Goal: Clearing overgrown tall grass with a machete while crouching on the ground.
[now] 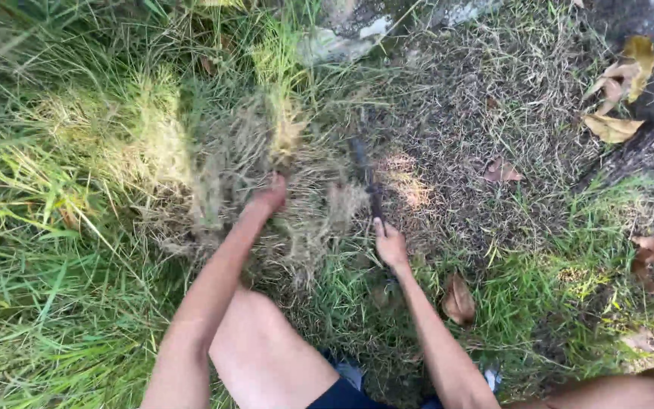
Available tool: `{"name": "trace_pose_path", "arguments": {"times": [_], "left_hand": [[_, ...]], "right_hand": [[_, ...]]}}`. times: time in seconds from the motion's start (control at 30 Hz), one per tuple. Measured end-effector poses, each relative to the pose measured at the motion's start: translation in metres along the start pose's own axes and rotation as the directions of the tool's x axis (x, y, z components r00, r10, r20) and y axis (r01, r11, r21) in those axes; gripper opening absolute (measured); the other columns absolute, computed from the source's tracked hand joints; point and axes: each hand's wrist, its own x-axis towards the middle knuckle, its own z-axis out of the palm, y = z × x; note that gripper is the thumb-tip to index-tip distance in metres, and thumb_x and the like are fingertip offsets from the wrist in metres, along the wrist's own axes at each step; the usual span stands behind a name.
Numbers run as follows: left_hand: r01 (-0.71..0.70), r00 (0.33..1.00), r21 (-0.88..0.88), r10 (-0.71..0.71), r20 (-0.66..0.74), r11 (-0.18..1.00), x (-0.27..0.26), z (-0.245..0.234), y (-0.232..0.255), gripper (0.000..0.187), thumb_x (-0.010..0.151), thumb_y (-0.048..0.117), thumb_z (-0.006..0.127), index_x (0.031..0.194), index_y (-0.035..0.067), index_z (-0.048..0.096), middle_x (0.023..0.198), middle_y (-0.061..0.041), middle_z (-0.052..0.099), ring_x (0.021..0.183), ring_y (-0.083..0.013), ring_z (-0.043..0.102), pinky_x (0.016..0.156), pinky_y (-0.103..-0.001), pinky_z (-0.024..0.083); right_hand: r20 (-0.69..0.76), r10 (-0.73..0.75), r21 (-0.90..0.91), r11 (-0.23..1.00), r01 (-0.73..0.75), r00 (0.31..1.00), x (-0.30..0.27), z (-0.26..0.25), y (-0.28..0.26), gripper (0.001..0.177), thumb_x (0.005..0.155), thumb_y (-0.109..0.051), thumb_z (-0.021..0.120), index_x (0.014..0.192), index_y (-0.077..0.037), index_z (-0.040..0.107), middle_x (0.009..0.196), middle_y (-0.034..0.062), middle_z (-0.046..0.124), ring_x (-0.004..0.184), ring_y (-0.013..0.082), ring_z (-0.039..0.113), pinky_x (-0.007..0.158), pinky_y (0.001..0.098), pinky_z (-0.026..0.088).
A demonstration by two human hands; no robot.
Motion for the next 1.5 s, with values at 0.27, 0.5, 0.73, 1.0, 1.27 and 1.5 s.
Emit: {"name": "trace_pose_path", "arguments": {"times": [0.27,0.5,0.73,1.0,1.27,1.5], "left_hand": [[-0.413,0.829,0.409,0.522,-0.200,0.813,-0.184,-0.131,0.295,0.109,0.065,0.040,0.088,0.154,0.009,0.033,0.159,-0.022,0.033,0.142,-0.0382,0.033,0.119,-0.059,0.022],[0.247,0.852,0.711,0.203,-0.483,0.658,0.130,0.101,0.165,0.057,0.087,0.016,0.069,0.141,0.007,0.053,0.134,-0.017,0.059,0.127,-0.0408,0.058,0.116,-0.069,0.036],[-0.165,0.897,0.683,0.396,-0.195,0.711,0.041,-0.046,0.138,0.017,0.089,0.009,0.071,0.104,0.009,0.078,0.099,-0.013,0.072,0.098,-0.0300,0.070,0.102,-0.055,0.053],[-0.313,0.818,0.344,0.435,-0.377,0.885,0.087,-0.019,0.077,0.041,0.076,0.006,0.074,0.114,0.001,0.061,0.081,-0.013,0.065,0.075,-0.0279,0.066,0.079,-0.052,0.057],[-0.342,0.834,0.455,0.489,-0.255,0.822,-0.010,-0.087,0.087,0.027,0.069,0.020,0.084,0.087,0.003,0.073,0.101,-0.017,0.067,0.117,-0.0322,0.058,0.116,-0.062,0.035],[-0.390,0.712,0.479,0.587,-0.385,0.787,-0.036,-0.027,-0.041,0.050,0.075,0.022,0.076,0.118,0.010,0.055,0.136,-0.015,0.050,0.137,-0.0326,0.042,0.120,-0.058,0.028]], "right_hand": [[0.031,0.305,0.413,0.863,-0.291,0.952,-0.006,-0.065,-0.041,0.046,0.106,-0.051,0.042,0.087,-0.011,0.051,0.055,-0.0024,0.043,0.039,0.0111,0.041,0.035,0.0334,0.035],[0.078,0.416,0.408,0.816,-0.410,0.906,-0.025,-0.085,-0.065,0.047,0.108,-0.050,0.041,0.088,-0.008,0.051,0.052,-0.0017,0.046,0.037,0.0127,0.047,0.035,0.0310,0.041],[-0.101,0.311,0.662,0.730,-0.170,0.945,-0.011,-0.112,-0.107,0.041,0.109,-0.047,0.036,0.092,-0.012,0.051,0.052,-0.0022,0.042,0.037,0.0124,0.041,0.034,0.0305,0.038],[0.324,0.159,0.687,0.638,-0.348,0.933,0.020,0.121,0.121,0.063,0.088,0.003,0.052,0.145,-0.021,0.039,0.068,-0.0004,0.054,0.050,0.0137,0.050,0.040,0.0276,0.044],[-0.418,0.032,0.467,0.865,0.184,0.908,0.062,0.021,-0.021,0.024,0.116,-0.019,0.045,0.110,-0.004,0.063,0.102,0.0067,0.072,0.090,0.0154,0.074,0.068,0.0333,0.059],[0.009,-0.176,0.505,0.850,0.148,0.984,-0.024,0.151,0.063,0.035,0.110,-0.018,0.048,0.141,-0.006,0.059,0.107,0.0091,0.069,0.090,0.0178,0.067,0.069,0.0301,0.056]]}}
